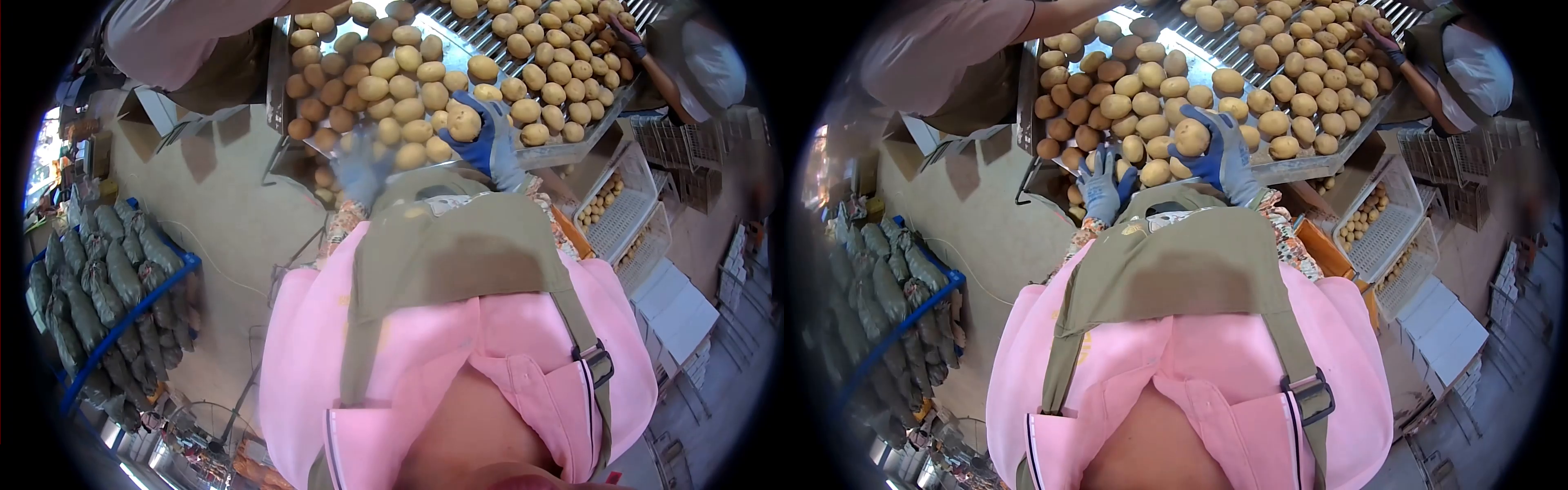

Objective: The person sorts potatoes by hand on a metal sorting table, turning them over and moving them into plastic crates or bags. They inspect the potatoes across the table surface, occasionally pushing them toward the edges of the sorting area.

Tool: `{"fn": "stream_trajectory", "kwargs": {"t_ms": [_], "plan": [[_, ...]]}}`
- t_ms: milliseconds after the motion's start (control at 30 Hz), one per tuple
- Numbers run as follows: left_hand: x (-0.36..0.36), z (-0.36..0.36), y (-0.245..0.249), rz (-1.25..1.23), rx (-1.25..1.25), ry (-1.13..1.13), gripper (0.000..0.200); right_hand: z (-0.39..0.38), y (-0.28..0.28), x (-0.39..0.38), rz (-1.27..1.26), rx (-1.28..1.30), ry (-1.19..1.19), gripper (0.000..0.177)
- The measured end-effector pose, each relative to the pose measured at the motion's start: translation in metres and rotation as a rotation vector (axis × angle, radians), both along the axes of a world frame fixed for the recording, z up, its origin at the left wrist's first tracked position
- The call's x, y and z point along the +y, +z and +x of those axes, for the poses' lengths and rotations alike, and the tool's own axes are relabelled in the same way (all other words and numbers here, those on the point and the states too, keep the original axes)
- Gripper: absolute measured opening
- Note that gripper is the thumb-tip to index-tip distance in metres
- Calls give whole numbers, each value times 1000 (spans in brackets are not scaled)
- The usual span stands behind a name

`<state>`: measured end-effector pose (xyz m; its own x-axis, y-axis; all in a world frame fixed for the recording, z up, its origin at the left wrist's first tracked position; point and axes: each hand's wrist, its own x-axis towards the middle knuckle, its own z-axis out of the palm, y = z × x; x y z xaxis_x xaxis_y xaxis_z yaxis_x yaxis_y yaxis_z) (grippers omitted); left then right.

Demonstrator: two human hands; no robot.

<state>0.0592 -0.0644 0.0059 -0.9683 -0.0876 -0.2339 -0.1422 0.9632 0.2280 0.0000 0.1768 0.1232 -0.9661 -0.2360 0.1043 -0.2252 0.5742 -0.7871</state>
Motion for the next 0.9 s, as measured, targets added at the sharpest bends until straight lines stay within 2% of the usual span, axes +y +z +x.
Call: {"fn": "stream_trajectory", "kwargs": {"t_ms": [67,100,133,200,333,400,467,533,567,600,633,667,700,733,767,800,833,867,900], "plan": [[-12,6,-3,41,15,58,76,0,-3,6,-9,64,-7,63],[-19,11,-24,21,-45,200,77,2,-3,8,-5,61,-10,63],[-25,16,-22,25,64,167,78,4,-2,9,43,88,-31,62],[-38,24,-26,18,82,195,79,5,-3,13,95,115,-57,62],[-62,43,-37,133,142,247,75,2,-28,36,112,-85,-18,64],[-75,48,-55,19,223,231,73,1,-59,41,108,-167,-39,66],[-61,36,-40,-15,287,232,72,3,-121,35,164,-313,-67,72],[-45,10,-31,5,340,190,70,3,-197,1,52,-323,4,77],[-24,-8,-14,16,321,225,67,7,-184,-26,371,-298,-5,78],[-20,-19,-29,72,474,76,63,-1,-171,-29,367,-299,5,78],[-12,-33,-28,242,387,50,61,-12,-152,-32,146,-331,127,79],[12,-31,11,476,376,-3,62,-26,-127,-35,-77,-361,250,80],[17,-30,-2,485,348,-16,64,-27,-74,-33,-346,-624,221,66],[18,-23,-8,348,165,-44,72,-39,-141,-14,-567,-605,262,51],[18,-17,-5,284,37,-55,76,-46,-105,-10,-740,-770,145,44],[16,-10,2,223,-91,-64,81,-56,-118,10,-575,-546,77,50],[11,-10,19,202,-206,-59,87,-55,-88,22,-472,-511,2,42],[6,3,4,90,-100,24,84,-63,-88,47,-11,-182,101,40],[-8,15,-16,71,-32,38,83,-60,-93,64,86,-93,118,40]]}}
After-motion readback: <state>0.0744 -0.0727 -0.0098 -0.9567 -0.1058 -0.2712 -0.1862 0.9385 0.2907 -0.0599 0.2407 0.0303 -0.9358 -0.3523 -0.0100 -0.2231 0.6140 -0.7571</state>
